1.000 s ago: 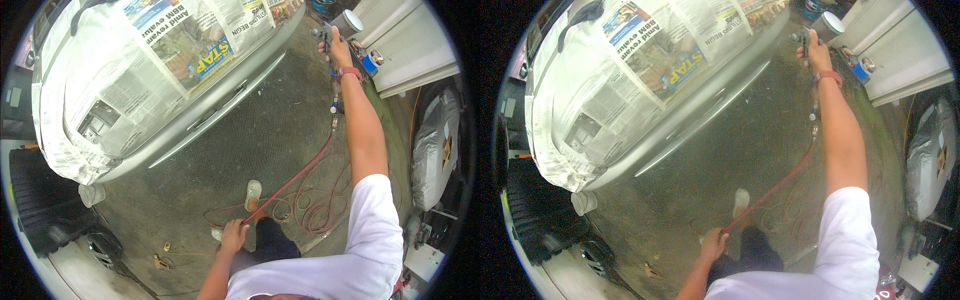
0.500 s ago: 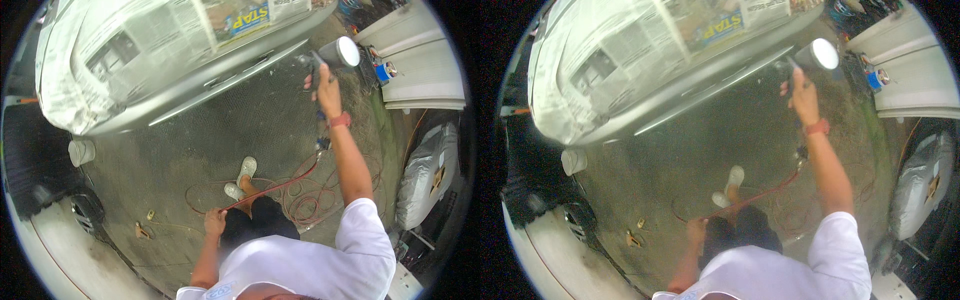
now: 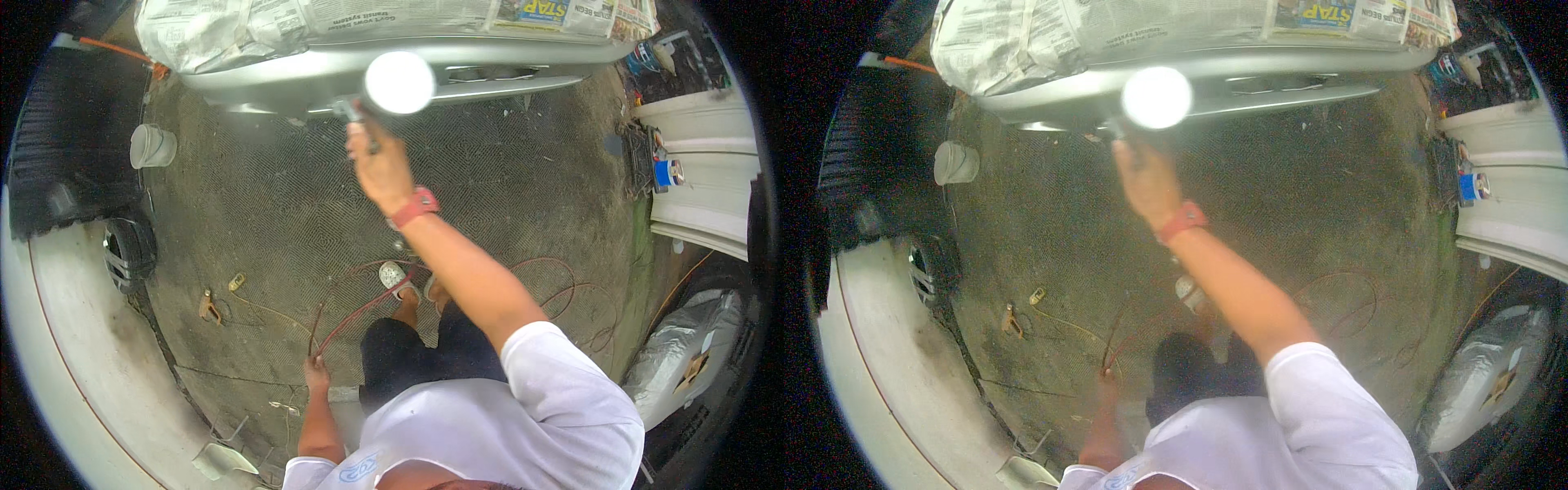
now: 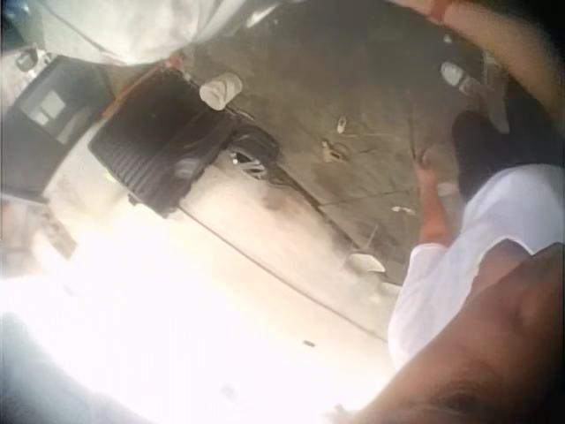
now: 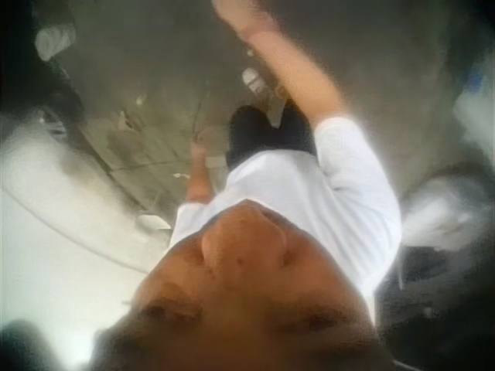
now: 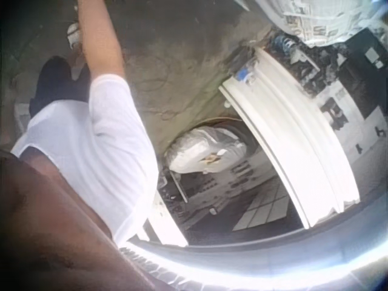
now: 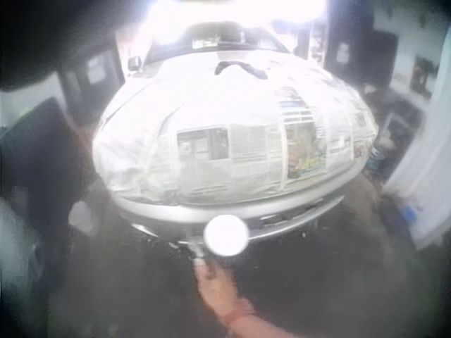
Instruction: The person uses a spray gun to apply paint to a car bumper that is masked with newspaper and plastic. The person moves the spray gun in steady horizontal passes across the bumper surface, maintaining consistent distance and coverage.
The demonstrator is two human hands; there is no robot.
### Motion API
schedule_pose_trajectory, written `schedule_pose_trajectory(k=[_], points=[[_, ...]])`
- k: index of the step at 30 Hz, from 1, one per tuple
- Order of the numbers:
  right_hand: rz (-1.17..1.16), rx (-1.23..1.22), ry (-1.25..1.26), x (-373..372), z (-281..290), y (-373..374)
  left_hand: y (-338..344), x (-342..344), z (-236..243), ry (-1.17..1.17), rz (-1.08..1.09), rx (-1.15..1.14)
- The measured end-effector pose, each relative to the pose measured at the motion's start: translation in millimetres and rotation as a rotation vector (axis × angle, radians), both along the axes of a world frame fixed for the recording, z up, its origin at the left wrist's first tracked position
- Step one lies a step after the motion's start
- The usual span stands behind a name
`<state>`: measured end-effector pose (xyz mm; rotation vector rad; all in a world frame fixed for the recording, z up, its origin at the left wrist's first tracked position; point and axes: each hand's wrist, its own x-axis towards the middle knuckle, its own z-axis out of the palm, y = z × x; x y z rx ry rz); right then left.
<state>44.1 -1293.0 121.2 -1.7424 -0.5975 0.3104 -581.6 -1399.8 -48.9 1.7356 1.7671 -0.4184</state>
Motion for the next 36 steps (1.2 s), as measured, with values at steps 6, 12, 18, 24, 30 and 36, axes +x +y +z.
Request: schedule_pose_trajectory(k=[6,12,18,24,30,36], points=[[0.349,-0.017,0.189,-38,-20,34,-26,17,9,-0.063,0.127,0.002],[0.198,-0.169,0.079,24,-71,-77,-24,127,7,-0.058,-0.289,0.088],[-0.164,-0.143,0.083,144,-91,-245,-16,271,-21,-0.23,-0.689,0.394],[-0.389,-0.045,0.049,288,-89,-359,-22,436,-43,-0.352,-0.956,0.388],[-0.712,0.079,-0.074,429,-130,-421,-22,530,-107,-0.622,-1.012,0.466],[-1.02,0.171,-0.152,506,-204,-429,16,556,-155,-0.75,-0.938,0.626]])
